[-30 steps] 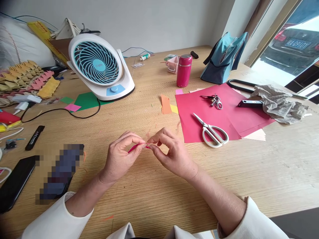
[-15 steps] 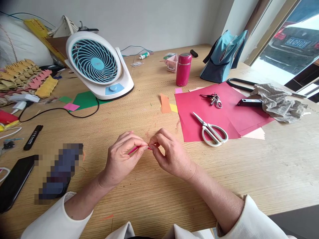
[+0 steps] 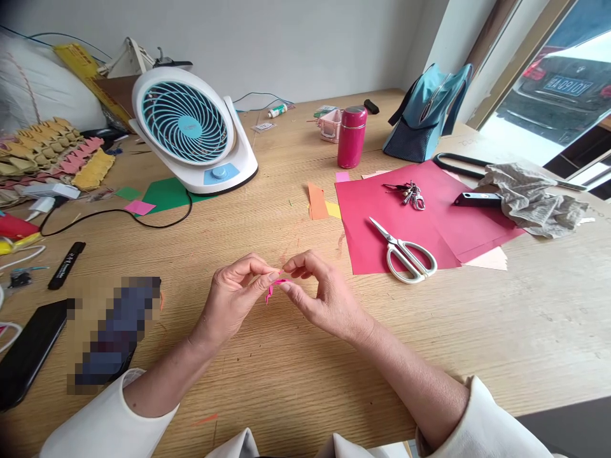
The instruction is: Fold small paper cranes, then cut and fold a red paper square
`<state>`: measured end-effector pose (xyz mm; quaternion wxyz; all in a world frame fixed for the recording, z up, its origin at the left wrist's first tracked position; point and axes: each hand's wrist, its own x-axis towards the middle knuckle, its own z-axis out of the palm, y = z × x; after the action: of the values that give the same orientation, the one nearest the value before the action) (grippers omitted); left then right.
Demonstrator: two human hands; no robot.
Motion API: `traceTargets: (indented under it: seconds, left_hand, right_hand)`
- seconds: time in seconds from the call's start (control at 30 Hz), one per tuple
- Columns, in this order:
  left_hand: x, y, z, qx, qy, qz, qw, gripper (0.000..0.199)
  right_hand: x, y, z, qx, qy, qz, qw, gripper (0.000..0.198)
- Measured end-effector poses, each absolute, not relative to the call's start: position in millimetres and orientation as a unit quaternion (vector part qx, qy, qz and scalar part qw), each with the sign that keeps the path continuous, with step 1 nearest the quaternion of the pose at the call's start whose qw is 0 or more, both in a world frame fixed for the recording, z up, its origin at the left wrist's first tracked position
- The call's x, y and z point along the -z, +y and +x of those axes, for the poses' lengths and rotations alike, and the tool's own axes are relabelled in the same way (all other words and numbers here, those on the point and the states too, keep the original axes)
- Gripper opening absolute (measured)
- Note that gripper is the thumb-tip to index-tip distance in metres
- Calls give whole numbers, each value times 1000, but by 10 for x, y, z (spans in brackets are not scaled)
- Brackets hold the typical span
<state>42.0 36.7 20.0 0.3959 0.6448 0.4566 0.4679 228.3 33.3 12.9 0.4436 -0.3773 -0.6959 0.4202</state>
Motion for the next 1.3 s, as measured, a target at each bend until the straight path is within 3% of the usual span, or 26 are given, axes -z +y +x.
traceTargets:
  seconds: [0.27,0.67,0.87,1.03,1.13,1.3]
  left_hand:
    - [-191,323,541,-471,434,517,568,15]
    - [-111,335,556,-477,477,492,550,19]
    - [-187,423,428,-465,445,568,512,32]
    - [-264,460,333,-464,360,704,399,23]
    - [-299,459,312,-442,290,754,389,23]
    - [-291,468,315,-456,266,755,390,8]
  right_hand:
    - [-51,319,2189,-489,-658,-405,405,23]
    - [-9,270,2171,-371,-719,-408,423,10]
    - [28,385,2198,-609,-562,-366,424,27]
    - [-3,409,2226,-747,-421,-319,403,35]
    - [-2,380,2231,-806,-348,-293,380,33]
    - [50,339,2197,-855,-305,-263,328,35]
